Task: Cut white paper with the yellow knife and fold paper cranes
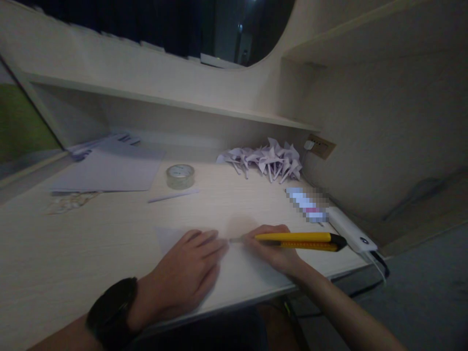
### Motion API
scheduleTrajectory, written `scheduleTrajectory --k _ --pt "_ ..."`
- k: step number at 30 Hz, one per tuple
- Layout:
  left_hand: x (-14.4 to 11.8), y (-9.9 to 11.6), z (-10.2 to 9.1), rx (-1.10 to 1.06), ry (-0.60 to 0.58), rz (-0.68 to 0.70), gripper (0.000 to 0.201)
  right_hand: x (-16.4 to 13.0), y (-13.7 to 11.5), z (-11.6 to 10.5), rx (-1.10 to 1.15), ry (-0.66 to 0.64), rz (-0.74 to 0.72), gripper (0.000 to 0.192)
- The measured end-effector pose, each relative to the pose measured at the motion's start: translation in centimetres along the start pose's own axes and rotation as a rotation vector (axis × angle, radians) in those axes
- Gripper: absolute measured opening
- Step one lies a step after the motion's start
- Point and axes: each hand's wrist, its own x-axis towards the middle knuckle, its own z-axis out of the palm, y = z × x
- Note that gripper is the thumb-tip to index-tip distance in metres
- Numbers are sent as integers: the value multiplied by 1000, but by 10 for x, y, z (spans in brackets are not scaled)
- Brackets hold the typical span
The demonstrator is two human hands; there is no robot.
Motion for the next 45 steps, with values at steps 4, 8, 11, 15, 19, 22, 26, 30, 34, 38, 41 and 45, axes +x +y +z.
scheduleTrajectory --k 4,8,11,15,19,22,26,30,34,38,41,45 --pt "2 2 1 4 -5 -16 36 0 2 -1 -15 4 3 18" --pt "2 4 -1 6 2 -26 36 0 0 -4 -47 2 -1 14" --pt "1 4 -1 5 21 -28 35 0 -3 -4 -51 18 8 14" --pt "1 4 1 -5 21 -17 35 1 -5 -2 -16 34 9 14" --pt "2 4 1 -4 3 -21 35 1 -4 -1 -11 39 0 13" --pt "2 5 0 -8 4 -24 35 0 -1 -2 -42 41 -1 11" --pt "3 4 -1 -32 10 -20 35 -1 2 -1 -39 30 -3 13" --pt "2 5 2 -28 34 -19 35 -1 0 -1 -24 32 -5 14" --pt "1 4 4 -39 33 -16 36 0 -4 -2 -70 46 -5 12" --pt "2 5 5 -53 1 -32 37 0 -6 -1 -114 57 -26 13" --pt "2 5 4 -71 -13 -40 37 0 -5 0 -164 53 -40 15" --pt "1 5 2 -55 0 -50 38 -2 1 0 -176 27 -59 16"
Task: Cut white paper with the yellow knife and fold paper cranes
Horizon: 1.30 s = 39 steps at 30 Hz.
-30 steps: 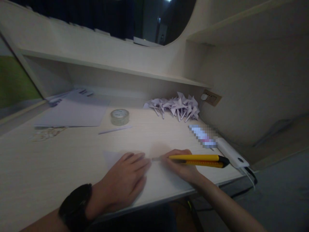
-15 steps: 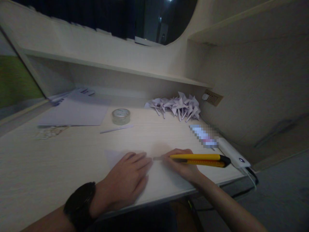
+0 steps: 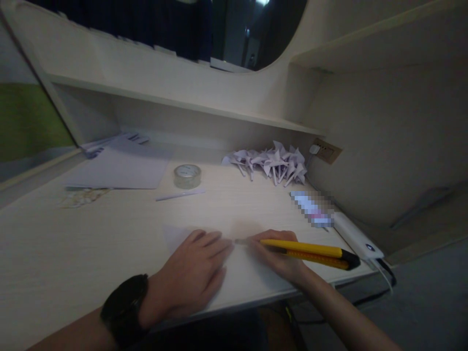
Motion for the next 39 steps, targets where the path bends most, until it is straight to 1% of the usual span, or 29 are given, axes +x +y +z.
scheduleTrajectory --k 5,12,19,29,31,35,39 --pt "1 -1 1 -24 -11 17 38 -2 5 1 3 -52 6 19" --pt "1 4 -2 -5 -11 -23 38 -3 7 3 -79 -36 -59 22" --pt "2 3 0 -2 -16 -16 37 -4 8 4 -56 -10 -51 19" --pt "2 0 0 -15 41 20 36 -1 0 1 -10 -10 -10 20" --pt "2 0 0 -17 34 20 37 -1 -1 0 4 0 5 19" --pt "2 -1 0 -21 -18 11 36 -1 -3 2 136 41 76 17" --pt "4 -3 0 -32 -21 3 35 3 -4 -1 216 142 167 16"
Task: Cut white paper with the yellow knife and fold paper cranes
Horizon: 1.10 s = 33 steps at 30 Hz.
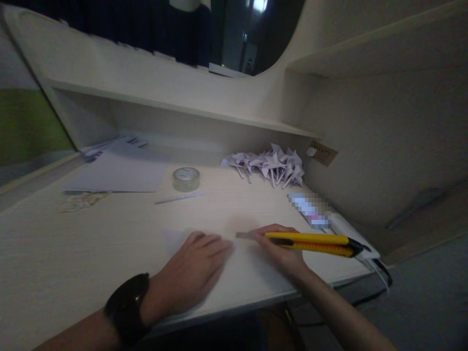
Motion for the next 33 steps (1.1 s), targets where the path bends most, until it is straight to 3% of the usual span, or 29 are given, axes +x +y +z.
scheduleTrajectory --k 3,7,9,13,15,17,20,22,25,29,33 --pt "-1 -4 0 -35 30 -19 38 16 -1 -10 31 111 31 18" --pt "-5 -13 0 -89 133 -47 42 54 -2 -30 149 98 12 33" --pt "-4 -16 -2 -123 189 -63 40 71 -5 -35 237 82 79 43" --pt "13 -18 -14 -324 268 -247 39 88 -18 -20 361 8 211 49" --pt "27 -20 -22 -539 219 -349 40 89 -25 -2 440 -56 237 50" --pt "38 -22 -30 -743 112 -351 38 90 -31 14 511 -96 240 51" --pt "46 -31 -41 -902 117 -367 32 94 -32 25 606 -114 258 48" --pt "45 -38 -47 -934 116 -384 30 97 -29 23 690 -138 276 42" --pt "42 -50 -54 -953 20 -405 30 99 -23 7 783 -184 300 34" --pt "39 -66 -63 -916 -68 -474 29 96 -14 -17 769 -245 348 38" --pt "38 -77 -77 -899 -95 -524 31 87 5 -27 751 -138 326 37"
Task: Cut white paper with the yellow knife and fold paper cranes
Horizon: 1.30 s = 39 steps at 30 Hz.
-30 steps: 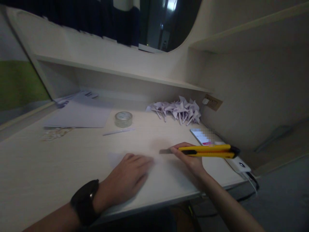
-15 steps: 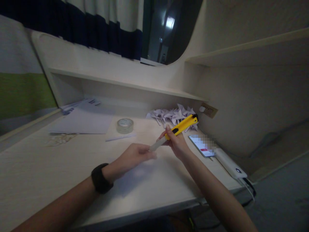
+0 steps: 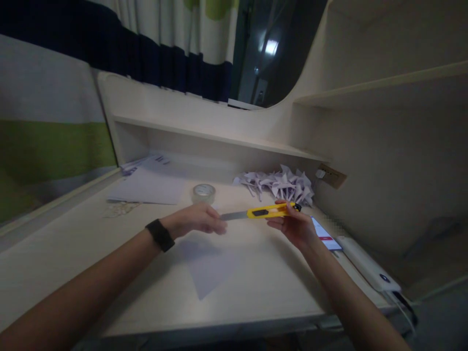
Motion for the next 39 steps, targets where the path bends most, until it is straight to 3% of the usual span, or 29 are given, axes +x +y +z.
scheduleTrajectory --k 2,7,14,18,22,24,26,29,32,35,39 --pt "0 2 -6 -8 -5 -15 32 -1 10 -9 -65 96 -66 38" --pt "8 -6 -12 -50 -64 -21 31 -2 24 -27 -436 152 -312 38" --pt "19 -25 -9 -93 -51 -59 31 -16 22 -27 -1231 -29 -602 39" --pt "16 -30 -5 -136 -12 -26 35 -21 34 -32 -1438 -89 -719 43" --pt "15 -35 -1 -104 80 78 43 -20 40 -31 -1562 -178 -589 37" --pt "14 -39 -5 -14 166 88 43 -19 41 -27 -1637 -152 -465 35" --pt "8 -44 -14 194 303 53 42 -19 42 -23 -1705 -73 -350 38" --pt "-16 -49 -38 697 571 10 36 -19 45 -20 -1818 48 -236 41" --pt "-47 -57 -67 991 761 -167 27 -18 48 -19 -1923 141 -140 42" --pt "-70 -72 -90 1167 842 -320 28 -18 48 -16 -1996 198 -41 42" --pt "-78 -95 -103 1282 871 -376 34 -19 45 -13 -2047 233 10 42"
